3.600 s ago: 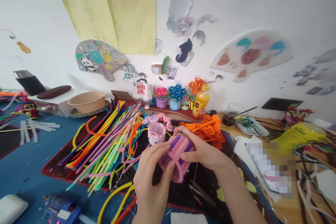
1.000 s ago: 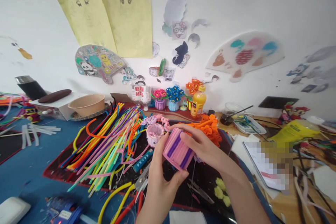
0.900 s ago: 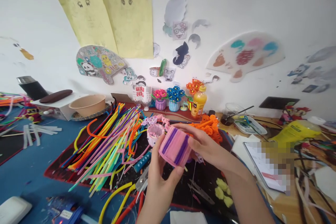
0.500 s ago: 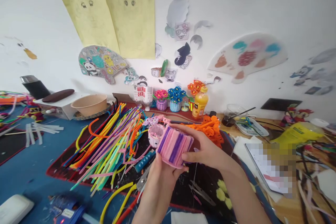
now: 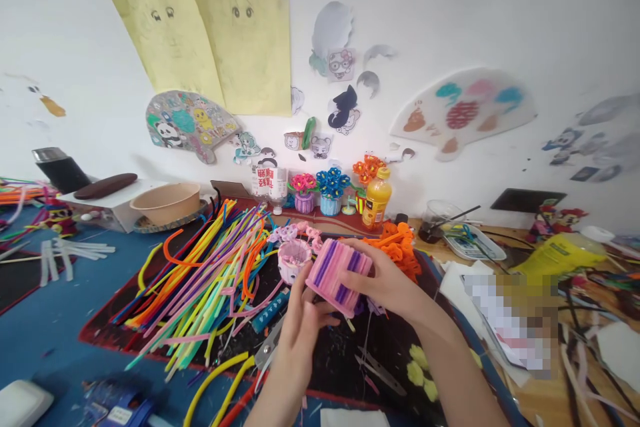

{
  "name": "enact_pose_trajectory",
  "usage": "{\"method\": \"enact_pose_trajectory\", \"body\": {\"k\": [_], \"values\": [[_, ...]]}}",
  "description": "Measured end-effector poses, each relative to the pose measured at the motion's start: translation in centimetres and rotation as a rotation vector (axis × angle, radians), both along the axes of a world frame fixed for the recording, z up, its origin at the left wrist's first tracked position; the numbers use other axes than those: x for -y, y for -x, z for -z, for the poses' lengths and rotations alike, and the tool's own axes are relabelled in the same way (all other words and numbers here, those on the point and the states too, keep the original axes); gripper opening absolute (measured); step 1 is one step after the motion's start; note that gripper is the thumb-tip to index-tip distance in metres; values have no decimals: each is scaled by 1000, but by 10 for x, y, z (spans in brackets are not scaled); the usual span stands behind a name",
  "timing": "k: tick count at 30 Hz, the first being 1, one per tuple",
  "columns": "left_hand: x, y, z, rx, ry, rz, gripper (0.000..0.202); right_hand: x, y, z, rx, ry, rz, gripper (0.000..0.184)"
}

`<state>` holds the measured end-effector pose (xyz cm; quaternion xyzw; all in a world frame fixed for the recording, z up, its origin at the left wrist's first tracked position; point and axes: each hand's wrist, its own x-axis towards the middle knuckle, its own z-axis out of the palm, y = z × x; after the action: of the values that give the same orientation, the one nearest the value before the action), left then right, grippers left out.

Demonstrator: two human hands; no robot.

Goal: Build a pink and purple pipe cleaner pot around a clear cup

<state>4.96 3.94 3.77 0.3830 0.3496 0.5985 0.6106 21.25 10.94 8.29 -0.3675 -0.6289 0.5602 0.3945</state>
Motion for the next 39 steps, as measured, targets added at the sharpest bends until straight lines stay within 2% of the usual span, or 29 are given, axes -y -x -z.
{"method": "enact_pose_trajectory", "body": {"k": [2,5,10,15,20,25,28,31,35,39], "values": [[1,0,3,-140,-87,-47,83,2,-1,-2,47,0,31,60],[4,-1,1,-258,-128,-48,85,5,-1,-3,120,0,61,58],[3,-1,-4,-319,-115,-96,82,9,5,-6,108,19,32,55],[0,2,1,-380,-112,-147,78,12,15,-8,89,17,25,55],[0,1,1,-193,-101,-108,78,14,7,-10,66,18,7,67],[5,-1,-2,-45,24,-77,66,13,-12,-16,-69,43,-226,79],[8,-3,-1,11,65,-27,64,10,-16,-17,-68,59,-279,82],[10,-6,-2,45,78,-32,65,7,-15,-16,-65,59,-238,79],[8,-8,-5,20,11,-60,61,5,-14,-17,15,-36,-76,75],[4,-6,6,27,-49,13,68,5,-12,-17,86,-123,8,72]]}}
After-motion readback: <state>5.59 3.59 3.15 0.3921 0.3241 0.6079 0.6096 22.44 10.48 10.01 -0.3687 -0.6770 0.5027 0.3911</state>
